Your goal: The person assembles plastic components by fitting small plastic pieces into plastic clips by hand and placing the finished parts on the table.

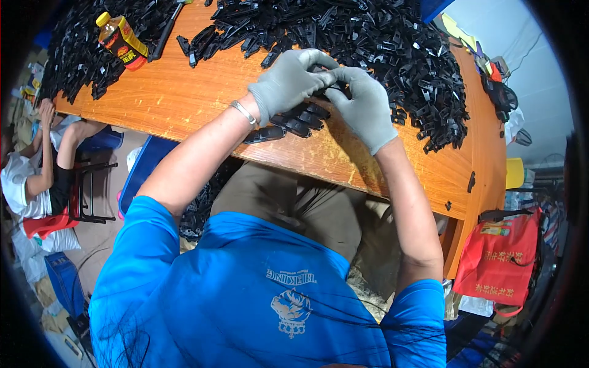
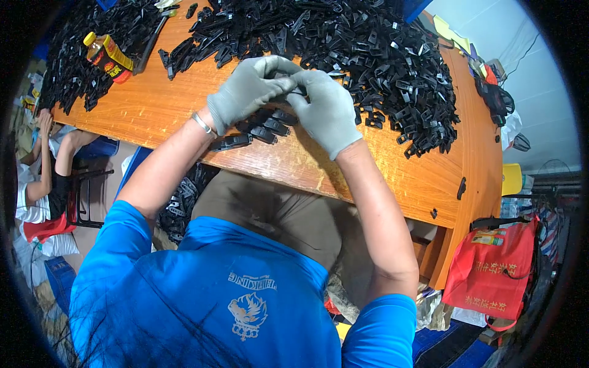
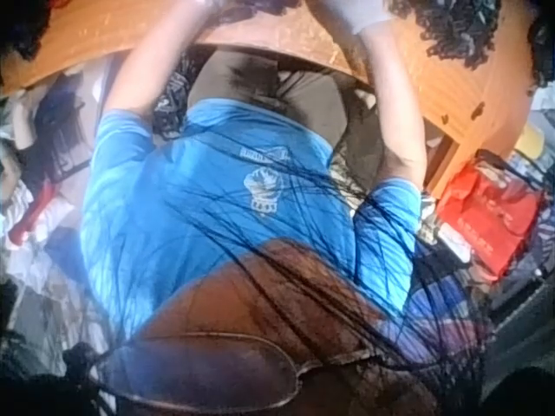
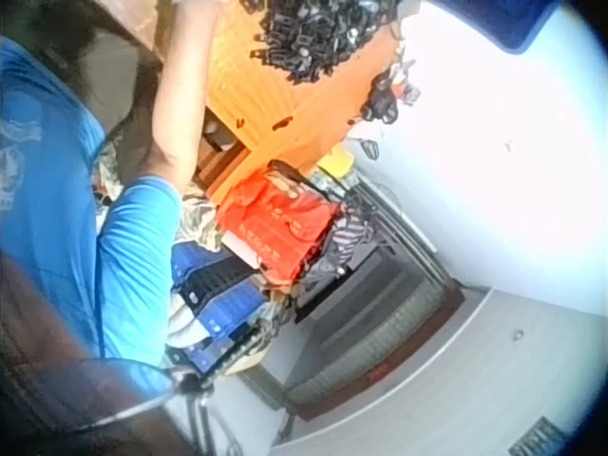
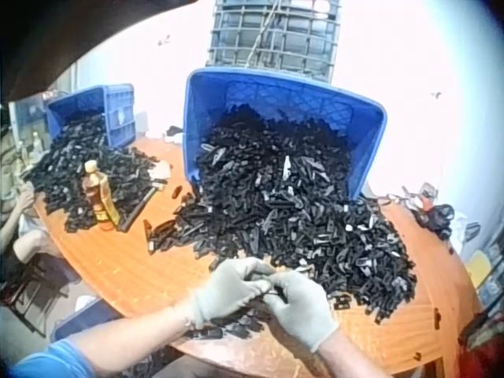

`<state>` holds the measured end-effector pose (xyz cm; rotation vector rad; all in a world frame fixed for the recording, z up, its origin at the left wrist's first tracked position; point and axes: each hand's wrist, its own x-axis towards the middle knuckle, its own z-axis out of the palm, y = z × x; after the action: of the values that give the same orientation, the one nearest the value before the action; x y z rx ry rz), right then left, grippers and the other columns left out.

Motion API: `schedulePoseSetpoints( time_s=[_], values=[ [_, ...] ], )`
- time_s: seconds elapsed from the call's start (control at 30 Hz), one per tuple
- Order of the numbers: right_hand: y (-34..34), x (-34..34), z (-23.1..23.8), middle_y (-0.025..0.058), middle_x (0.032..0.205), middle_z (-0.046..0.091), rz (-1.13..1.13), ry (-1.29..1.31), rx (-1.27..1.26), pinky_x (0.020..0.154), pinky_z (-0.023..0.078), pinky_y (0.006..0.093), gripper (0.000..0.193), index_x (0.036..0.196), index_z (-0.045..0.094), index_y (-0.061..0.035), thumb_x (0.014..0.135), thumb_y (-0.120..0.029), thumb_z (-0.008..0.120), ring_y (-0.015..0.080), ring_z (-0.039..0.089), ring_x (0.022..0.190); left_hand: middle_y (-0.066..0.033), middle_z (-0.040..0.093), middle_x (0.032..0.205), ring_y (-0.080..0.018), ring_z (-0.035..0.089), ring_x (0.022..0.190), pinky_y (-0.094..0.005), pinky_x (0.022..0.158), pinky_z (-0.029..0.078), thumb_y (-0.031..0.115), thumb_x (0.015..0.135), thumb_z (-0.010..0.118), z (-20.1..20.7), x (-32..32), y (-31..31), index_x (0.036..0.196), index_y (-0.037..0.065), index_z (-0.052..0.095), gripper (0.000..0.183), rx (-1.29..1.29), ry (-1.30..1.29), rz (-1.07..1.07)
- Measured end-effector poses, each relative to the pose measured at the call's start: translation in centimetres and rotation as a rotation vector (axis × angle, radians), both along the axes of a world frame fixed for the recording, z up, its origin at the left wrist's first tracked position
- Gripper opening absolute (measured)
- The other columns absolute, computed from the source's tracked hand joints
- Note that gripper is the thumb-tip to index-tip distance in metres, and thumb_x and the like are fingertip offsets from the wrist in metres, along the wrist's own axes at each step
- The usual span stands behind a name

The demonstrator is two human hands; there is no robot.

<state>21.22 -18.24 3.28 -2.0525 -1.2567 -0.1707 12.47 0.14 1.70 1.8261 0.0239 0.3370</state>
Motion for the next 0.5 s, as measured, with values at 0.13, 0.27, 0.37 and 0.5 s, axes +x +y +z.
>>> schedulePoseSetpoints(
  time_s=[0.13,0.27,0.37,0.5],
  values=[
    [-0.5,0.8,-0.5,0.0121,0.102,0.074,-0.069,-0.075,-0.095,0.083,0.059,0.0439,0.023,0.108,0.079,-0.0105,0.088,-0.020,0.082,0.0340,0.073,0.096,-0.0100,0.078,0.118,-0.0168,0.076,0.102,-0.0322,0.090,0.062,0.011,0.103,0.071,0.3,-0.3,0.1,0.132,0.000,0.070,0.031,0.161,0.083,0.024],
    [-0.9,1.3,-2.2,0.0110,0.099,0.073,-0.107,-0.067,-0.137,0.083,0.057,0.0447,0.019,0.102,0.082,-0.0106,0.087,-0.022,0.083,0.0325,0.071,0.097,-0.0133,0.075,0.107,-0.0314,0.072,0.101,-0.0415,0.090,0.059,0.015,0.095,0.078,-1.6,-1.0,1.4,0.122,0.006,0.075,0.029,0.689,-0.001,0.159],
    [-0.8,1.5,-2.8,0.0104,0.097,0.072,-0.110,-0.054,-0.153,0.082,0.057,0.0442,0.018,0.100,0.083,-0.0112,0.086,-0.022,0.083,0.0316,0.071,0.097,-0.0137,0.071,0.101,-0.0360,0.068,0.101,-0.0455,0.090,0.056,0.019,0.092,0.081,-3.0,-0.8,1.5,0.112,0.008,0.078,0.024,0.836,-0.040,0.169],
    [-1.0,2.0,-2.8,0.0083,0.095,0.070,-0.109,-0.002,-0.244,0.079,0.057,0.0443,0.017,0.100,0.083,-0.0129,0.085,-0.022,0.084,0.0306,0.071,0.094,-0.0127,0.070,0.098,-0.0354,0.067,0.101,-0.0454,0.089,0.056,0.019,0.089,0.082,-3.7,-0.3,1.6,0.103,0.009,0.080,0.017,0.815,-0.023,0.178]
  ],
)
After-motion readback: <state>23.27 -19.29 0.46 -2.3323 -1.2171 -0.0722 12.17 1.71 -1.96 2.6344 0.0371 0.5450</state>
